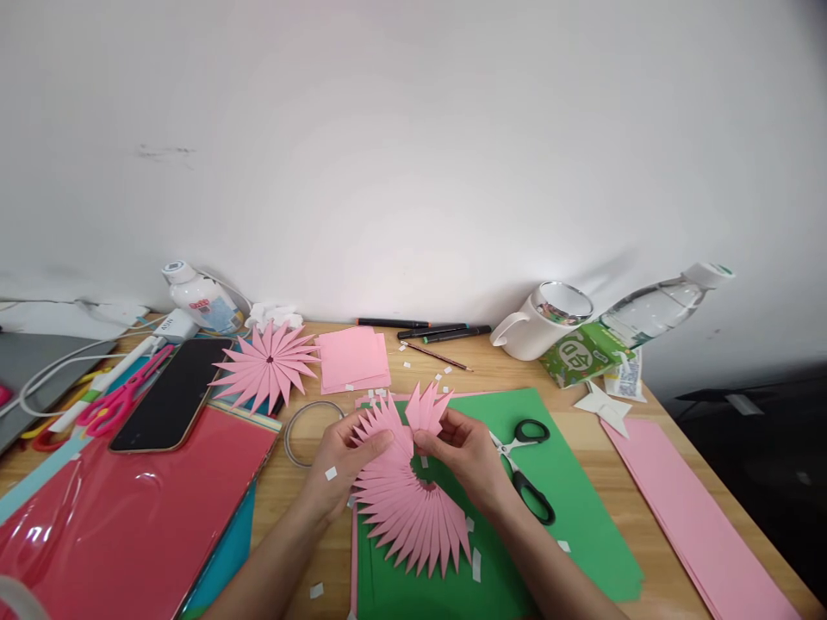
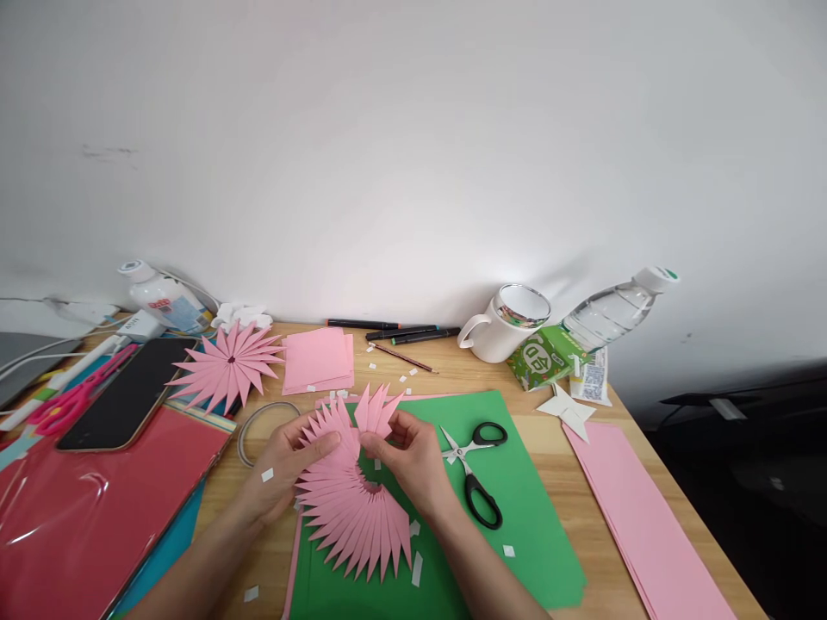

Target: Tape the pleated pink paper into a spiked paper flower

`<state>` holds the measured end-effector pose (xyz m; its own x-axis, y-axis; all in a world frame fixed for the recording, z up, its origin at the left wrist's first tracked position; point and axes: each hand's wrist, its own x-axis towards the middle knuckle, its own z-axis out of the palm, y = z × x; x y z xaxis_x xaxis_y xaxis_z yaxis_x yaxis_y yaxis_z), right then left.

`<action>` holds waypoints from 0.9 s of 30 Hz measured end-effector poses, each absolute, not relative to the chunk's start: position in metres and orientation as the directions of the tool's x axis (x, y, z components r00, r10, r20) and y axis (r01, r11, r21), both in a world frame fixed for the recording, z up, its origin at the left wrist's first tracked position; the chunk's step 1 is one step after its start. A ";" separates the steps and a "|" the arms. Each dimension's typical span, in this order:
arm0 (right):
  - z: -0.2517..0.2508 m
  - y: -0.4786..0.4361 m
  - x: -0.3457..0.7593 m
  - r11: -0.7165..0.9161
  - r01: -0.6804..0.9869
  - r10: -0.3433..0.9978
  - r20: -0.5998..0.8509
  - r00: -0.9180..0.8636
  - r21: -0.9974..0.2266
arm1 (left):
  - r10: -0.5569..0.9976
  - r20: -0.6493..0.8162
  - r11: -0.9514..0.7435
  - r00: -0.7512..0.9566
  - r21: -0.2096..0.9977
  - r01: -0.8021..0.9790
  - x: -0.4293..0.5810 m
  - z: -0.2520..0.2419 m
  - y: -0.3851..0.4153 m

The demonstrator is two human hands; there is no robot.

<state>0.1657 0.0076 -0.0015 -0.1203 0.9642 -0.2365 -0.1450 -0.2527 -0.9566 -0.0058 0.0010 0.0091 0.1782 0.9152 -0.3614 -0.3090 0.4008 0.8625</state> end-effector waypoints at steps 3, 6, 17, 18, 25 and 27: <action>0.000 0.009 0.167 -0.267 -0.149 0.958 -0.245 -0.151 -0.952 | 0.918 -0.352 0.393 0.182 0.867 -0.306 -0.006 0.009 0.001; -0.001 0.009 0.168 -0.287 -0.136 0.947 -0.260 -0.189 -0.948 | 0.921 -0.342 0.385 0.186 0.869 -0.309 -0.006 0.010 0.001; -0.010 0.008 0.167 -0.248 -0.099 0.952 -0.224 -0.207 -0.964 | 0.937 -0.303 0.331 0.175 0.929 -0.163 -0.007 0.003 -0.002; -0.011 0.008 0.167 -0.250 -0.105 0.951 -0.224 -0.213 -0.962 | 0.940 -0.296 0.322 0.172 0.935 -0.150 -0.008 0.002 -0.002; -0.014 0.009 0.167 -0.299 -0.161 0.933 -0.253 -0.256 -0.941 | 0.947 -0.285 0.305 0.151 0.943 -0.135 -0.007 -0.001 -0.003; -0.015 0.008 0.166 -0.280 -0.154 0.941 -0.239 -0.238 -0.948 | 0.948 -0.288 0.307 0.137 0.941 -0.142 -0.007 -0.001 -0.003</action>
<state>0.1659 0.0083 -0.0145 -0.2380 0.9414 -0.2390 -0.1543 -0.2796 -0.9476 -0.0068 -0.0029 -0.0005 0.1375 0.9476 -0.2882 -0.1420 0.3068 0.9411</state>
